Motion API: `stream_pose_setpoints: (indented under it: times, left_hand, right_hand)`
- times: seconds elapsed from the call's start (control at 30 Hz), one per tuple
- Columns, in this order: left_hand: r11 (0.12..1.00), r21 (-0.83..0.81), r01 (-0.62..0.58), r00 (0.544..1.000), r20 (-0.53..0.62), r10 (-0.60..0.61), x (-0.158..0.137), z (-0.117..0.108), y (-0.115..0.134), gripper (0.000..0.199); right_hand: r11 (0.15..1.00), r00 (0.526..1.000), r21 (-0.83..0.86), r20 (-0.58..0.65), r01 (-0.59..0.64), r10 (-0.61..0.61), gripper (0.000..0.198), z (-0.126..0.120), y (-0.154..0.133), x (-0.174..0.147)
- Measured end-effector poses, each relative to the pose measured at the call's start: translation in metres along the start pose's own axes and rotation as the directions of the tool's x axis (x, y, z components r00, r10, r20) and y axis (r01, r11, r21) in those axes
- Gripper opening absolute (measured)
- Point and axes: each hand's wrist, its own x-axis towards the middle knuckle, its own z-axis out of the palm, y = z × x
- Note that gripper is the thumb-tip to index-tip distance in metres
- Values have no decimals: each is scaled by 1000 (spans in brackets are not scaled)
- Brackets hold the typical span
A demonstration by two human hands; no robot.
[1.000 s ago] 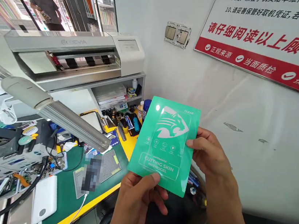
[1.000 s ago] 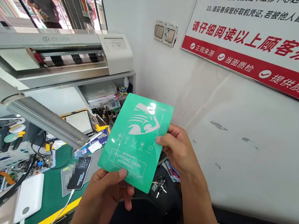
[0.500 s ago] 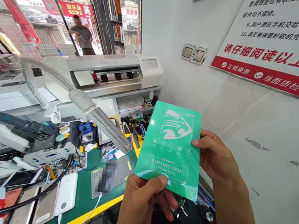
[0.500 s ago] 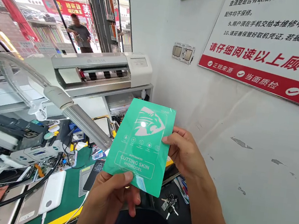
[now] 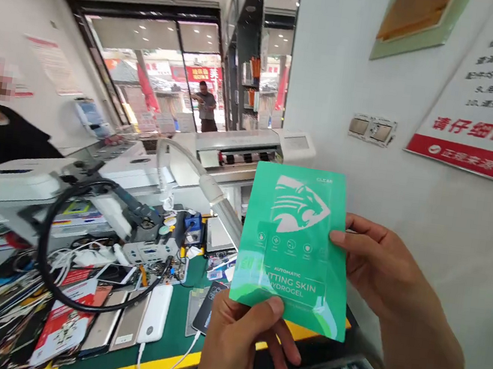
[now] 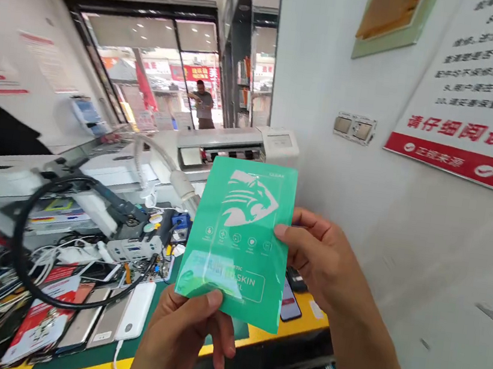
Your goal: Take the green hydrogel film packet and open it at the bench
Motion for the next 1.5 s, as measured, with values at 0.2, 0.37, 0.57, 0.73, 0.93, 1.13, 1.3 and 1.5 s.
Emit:
stream_pose_setpoints:
  times: [0.2, 0.37, 0.57, 0.73, 0.93, 1.13, 1.3, 1.5]
  left_hand:
    - [964, -38, -264, 952, -172, 254, -20, -14, 41, 25]
    - [898, -80, -433, 864, -321, 388, -48, -31, 63, 20]
    - [846, -42, -531, 791, -381, 478, -73, -47, 72, 20]
    - [832, -42, -553, 777, -387, 496, -85, -59, 70, 29]
    - [815, -58, -577, 770, -371, 519, -95, -72, 68, 20]
    - [820, -47, -570, 766, -392, 510, -101, -79, 68, 22]
    - [813, -38, -580, 752, -409, 517, -106, -80, 70, 22]
    - [802, -50, -596, 743, -413, 527, -109, -83, 67, 19]
  right_hand:
    - [985, 953, 1, 253, 172, -166, 24, 62, -18, 27]
    - [985, 897, 72, 408, 155, -171, 23, 115, -15, 41]
    - [990, 859, 41, 493, 137, -140, 37, 154, -5, 43]
    - [993, 851, 36, 512, 116, -118, 40, 177, 1, 40]
    - [998, 826, 18, 562, 54, -54, 37, 191, 9, 38]
    - [1000, 829, 9, 560, 13, -16, 33, 203, 11, 32]
    - [999, 840, 1, 542, -38, 32, 39, 212, 14, 28]
    - [998, 839, -1, 541, -65, 55, 38, 217, 18, 29]
